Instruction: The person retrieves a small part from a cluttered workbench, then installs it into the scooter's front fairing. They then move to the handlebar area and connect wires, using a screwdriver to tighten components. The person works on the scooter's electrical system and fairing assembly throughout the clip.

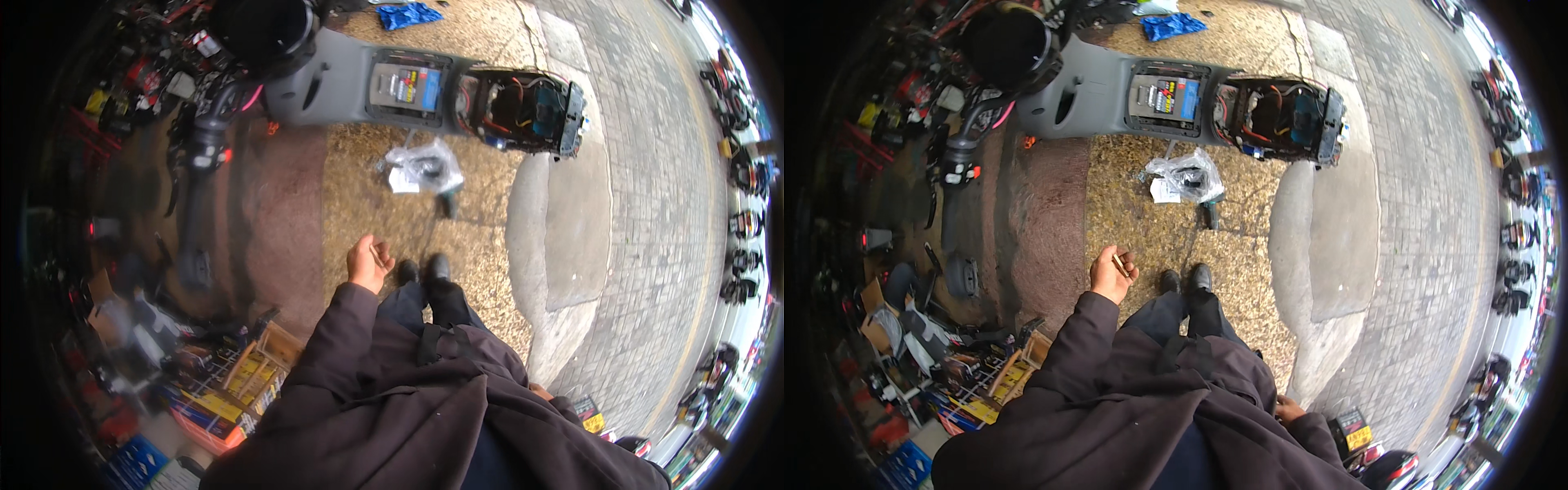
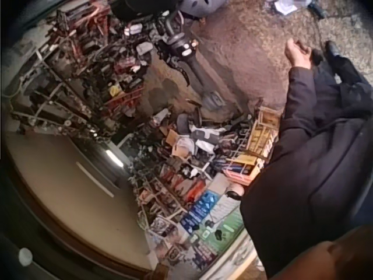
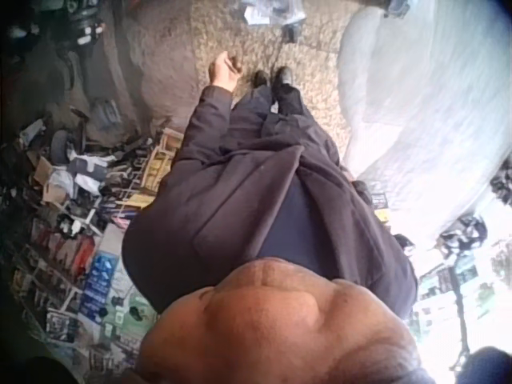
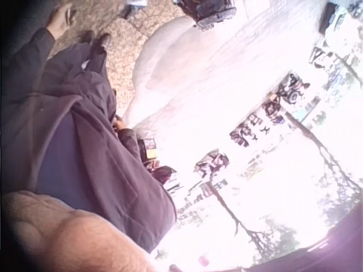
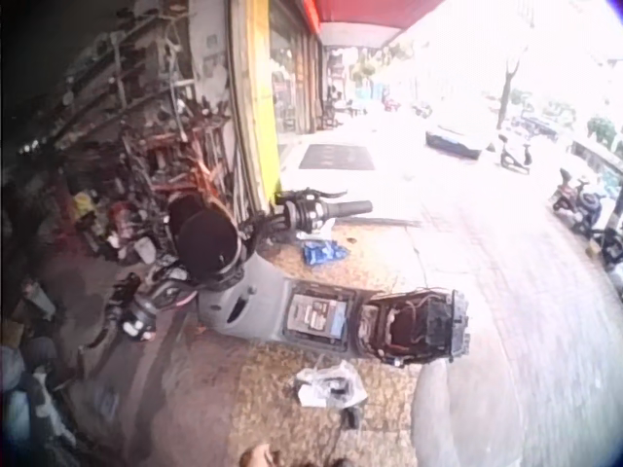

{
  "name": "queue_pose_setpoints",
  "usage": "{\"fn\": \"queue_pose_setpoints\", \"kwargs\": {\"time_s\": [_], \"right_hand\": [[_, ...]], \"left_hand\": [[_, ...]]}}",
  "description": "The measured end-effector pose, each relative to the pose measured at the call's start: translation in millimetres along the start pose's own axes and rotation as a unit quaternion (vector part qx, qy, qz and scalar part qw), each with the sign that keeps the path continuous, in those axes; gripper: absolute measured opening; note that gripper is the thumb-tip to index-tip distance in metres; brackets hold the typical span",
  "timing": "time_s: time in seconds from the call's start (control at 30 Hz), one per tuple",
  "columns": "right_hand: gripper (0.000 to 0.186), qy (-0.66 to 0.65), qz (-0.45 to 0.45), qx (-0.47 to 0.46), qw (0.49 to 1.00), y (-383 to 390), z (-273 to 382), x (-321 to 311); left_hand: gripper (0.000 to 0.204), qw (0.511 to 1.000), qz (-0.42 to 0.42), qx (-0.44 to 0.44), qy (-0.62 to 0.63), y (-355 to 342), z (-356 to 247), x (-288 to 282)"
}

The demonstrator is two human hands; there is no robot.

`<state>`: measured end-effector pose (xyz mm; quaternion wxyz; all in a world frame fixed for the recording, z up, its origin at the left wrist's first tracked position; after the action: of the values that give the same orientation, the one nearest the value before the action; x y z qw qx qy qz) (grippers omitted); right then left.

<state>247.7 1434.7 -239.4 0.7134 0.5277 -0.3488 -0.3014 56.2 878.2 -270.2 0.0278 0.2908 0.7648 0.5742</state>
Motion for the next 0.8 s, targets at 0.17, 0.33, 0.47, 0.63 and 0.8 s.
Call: {"fn": "queue_pose_setpoints", "kwargs": {"time_s": [0.17,0.33,0.47,0.63,0.8], "right_hand": [[0.079,0.147,0.012,0.003,0.989,-26,44,-35],[0.079,0.23,0.017,0.008,0.973,-29,91,-59],[0.08,0.259,0.029,-0.015,0.965,-34,132,-57],[0.084,0.246,0.023,-0.166,0.955,-73,176,-30],[0.094,0.219,0.116,-0.186,0.951,-112,188,3]], "left_hand": [[0.024,0.999,0.02,0.042,0.016,30,-12,5],[0.02,0.993,-0.007,0.096,0.061,56,-35,-24],[0.023,0.99,-0.004,0.105,0.099,69,-44,-53],[0.024,0.984,0.003,0.108,0.144,81,-60,-93],[0.015,0.976,0.007,0.124,0.178,87,-95,-159]]}}
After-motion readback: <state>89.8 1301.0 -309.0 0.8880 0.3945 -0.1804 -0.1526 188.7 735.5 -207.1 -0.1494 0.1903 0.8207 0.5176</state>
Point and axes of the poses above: each hand's wrist, its own y-axis away from the middle knuckle, its own x-axis out of the palm, z = x × y, the point moved 7 cm from there along -y, towards the middle knuckle, and after that the axes turned 6 degrees about -x, right-handed, at the moved point
